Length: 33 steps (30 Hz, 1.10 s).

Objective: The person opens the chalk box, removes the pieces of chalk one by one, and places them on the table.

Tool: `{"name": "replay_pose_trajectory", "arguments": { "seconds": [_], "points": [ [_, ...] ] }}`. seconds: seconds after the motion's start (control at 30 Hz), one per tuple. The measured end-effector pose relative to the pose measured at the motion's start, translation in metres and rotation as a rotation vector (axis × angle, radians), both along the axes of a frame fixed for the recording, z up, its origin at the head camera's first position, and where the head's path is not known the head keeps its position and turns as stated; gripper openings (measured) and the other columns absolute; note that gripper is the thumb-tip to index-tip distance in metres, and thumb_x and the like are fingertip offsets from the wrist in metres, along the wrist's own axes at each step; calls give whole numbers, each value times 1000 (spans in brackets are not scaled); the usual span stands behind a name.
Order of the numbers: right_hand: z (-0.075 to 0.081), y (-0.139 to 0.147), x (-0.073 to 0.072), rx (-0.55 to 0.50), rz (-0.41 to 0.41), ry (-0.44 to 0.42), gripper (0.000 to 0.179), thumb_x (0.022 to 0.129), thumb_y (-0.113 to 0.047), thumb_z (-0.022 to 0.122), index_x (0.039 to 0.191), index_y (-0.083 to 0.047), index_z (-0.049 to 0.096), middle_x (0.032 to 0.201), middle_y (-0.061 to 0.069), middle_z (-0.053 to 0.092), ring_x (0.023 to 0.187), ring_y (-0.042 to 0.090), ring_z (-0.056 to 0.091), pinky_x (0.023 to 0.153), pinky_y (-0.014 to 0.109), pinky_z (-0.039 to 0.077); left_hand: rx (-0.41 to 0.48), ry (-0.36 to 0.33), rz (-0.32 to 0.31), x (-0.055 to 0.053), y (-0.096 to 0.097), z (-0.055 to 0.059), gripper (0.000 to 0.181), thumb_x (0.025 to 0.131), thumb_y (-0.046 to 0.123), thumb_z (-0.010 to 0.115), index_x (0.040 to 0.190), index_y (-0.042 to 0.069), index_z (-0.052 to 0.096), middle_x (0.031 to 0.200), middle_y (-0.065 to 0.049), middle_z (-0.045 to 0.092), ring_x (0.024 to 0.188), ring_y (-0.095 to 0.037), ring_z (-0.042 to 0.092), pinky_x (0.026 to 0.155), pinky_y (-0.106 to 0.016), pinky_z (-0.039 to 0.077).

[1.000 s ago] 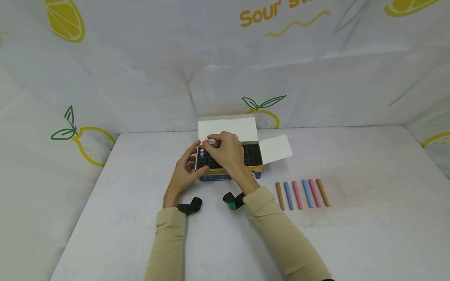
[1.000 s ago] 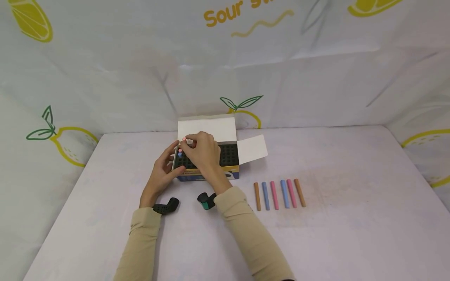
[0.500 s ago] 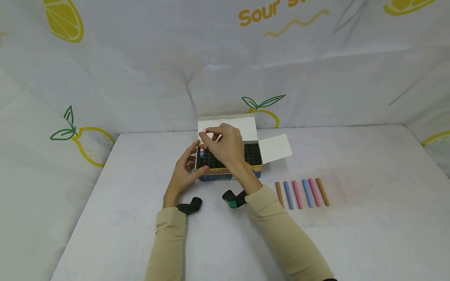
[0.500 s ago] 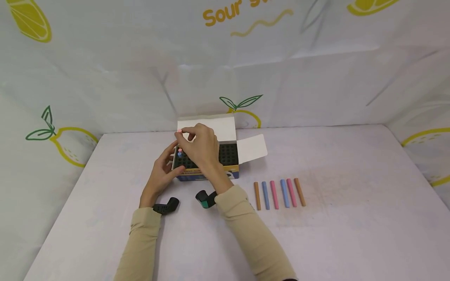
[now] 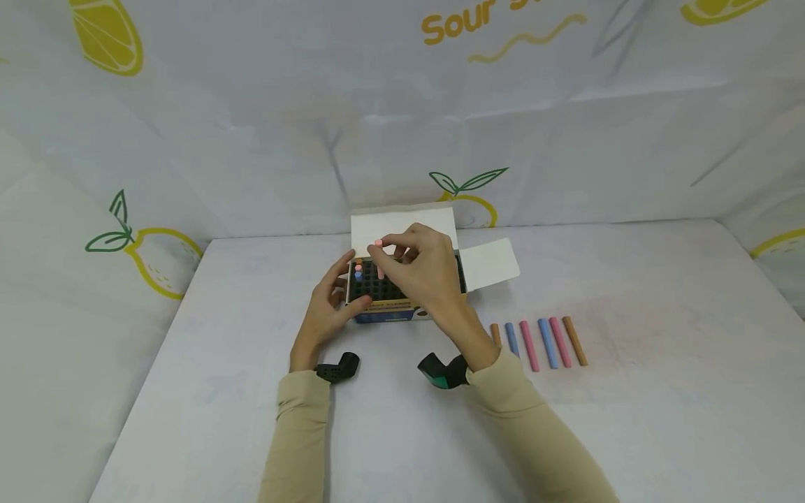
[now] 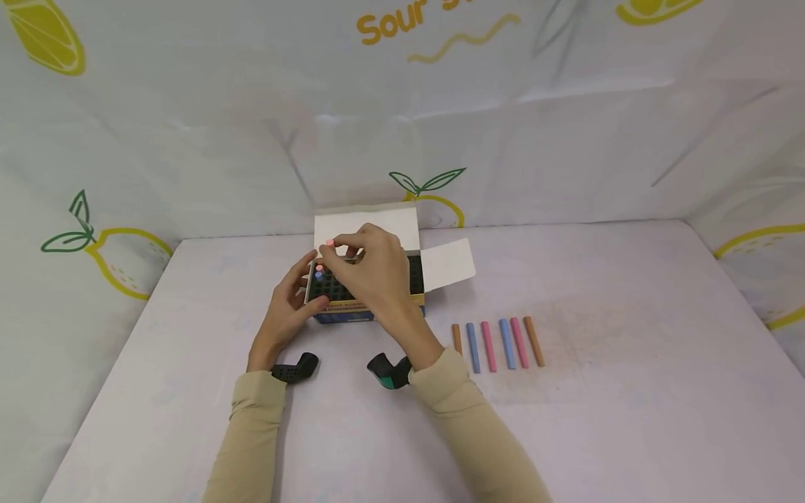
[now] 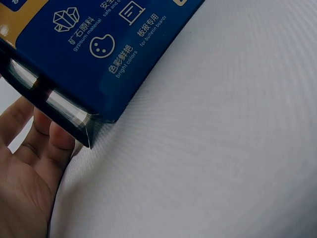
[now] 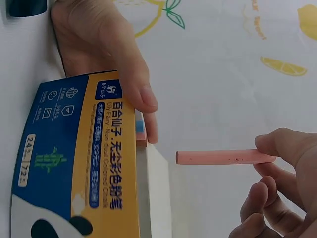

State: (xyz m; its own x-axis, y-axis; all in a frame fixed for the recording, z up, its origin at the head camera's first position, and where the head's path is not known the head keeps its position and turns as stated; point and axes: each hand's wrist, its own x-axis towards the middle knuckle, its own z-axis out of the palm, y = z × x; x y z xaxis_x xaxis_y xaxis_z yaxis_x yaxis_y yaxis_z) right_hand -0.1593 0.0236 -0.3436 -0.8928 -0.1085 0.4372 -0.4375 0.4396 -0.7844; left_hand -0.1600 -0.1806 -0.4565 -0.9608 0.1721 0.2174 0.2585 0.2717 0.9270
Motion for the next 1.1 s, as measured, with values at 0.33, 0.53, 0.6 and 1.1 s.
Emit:
{"name": "replay_pose_trajectory", "arguments": {
  "seconds": [0.33, 0.53, 0.6, 1.1],
  "points": [
    [4, 24, 17, -21, 13, 57, 15, 85, -17, 82, 87, -2, 83, 68, 8, 60, 56, 15, 53, 55, 23, 44, 9, -4, 5, 0, -1, 0, 81, 88, 23, 78, 159, 26, 39, 143, -17, 51, 99, -19, 51, 80, -22, 47],
    [3, 39, 25, -13, 29, 58, 12, 85, -14, 82, 87, -2, 83, 68, 6, 59, 57, 14, 51, 55, 24, 44, 8, -12, 4, 1, -1, -1, 81, 87, 20, 77, 159, 26, 39, 144, -17, 50, 97, -19, 50, 79, -23, 46],
    [2, 46, 28, -3, 24, 58, 11, 85, -14, 82, 88, -3, 83, 68, 5, 59, 57, 13, 52, 56, 25, 44, 4, -13, 1, 1, -1, -2, 81, 88, 21, 77, 159, 26, 39, 145, -17, 49, 97, -19, 49, 79, -23, 45],
    [-9, 97, 42, 94, -94, 33, 10, 83, -12, 83, 86, -3, 83, 70, 5, 64, 59, 10, 55, 51, 23, 42, -18, 4, -6, 1, 0, 1, 81, 89, 27, 78, 159, 26, 38, 142, -16, 51, 96, -22, 47, 78, -25, 42]
  ]
}}
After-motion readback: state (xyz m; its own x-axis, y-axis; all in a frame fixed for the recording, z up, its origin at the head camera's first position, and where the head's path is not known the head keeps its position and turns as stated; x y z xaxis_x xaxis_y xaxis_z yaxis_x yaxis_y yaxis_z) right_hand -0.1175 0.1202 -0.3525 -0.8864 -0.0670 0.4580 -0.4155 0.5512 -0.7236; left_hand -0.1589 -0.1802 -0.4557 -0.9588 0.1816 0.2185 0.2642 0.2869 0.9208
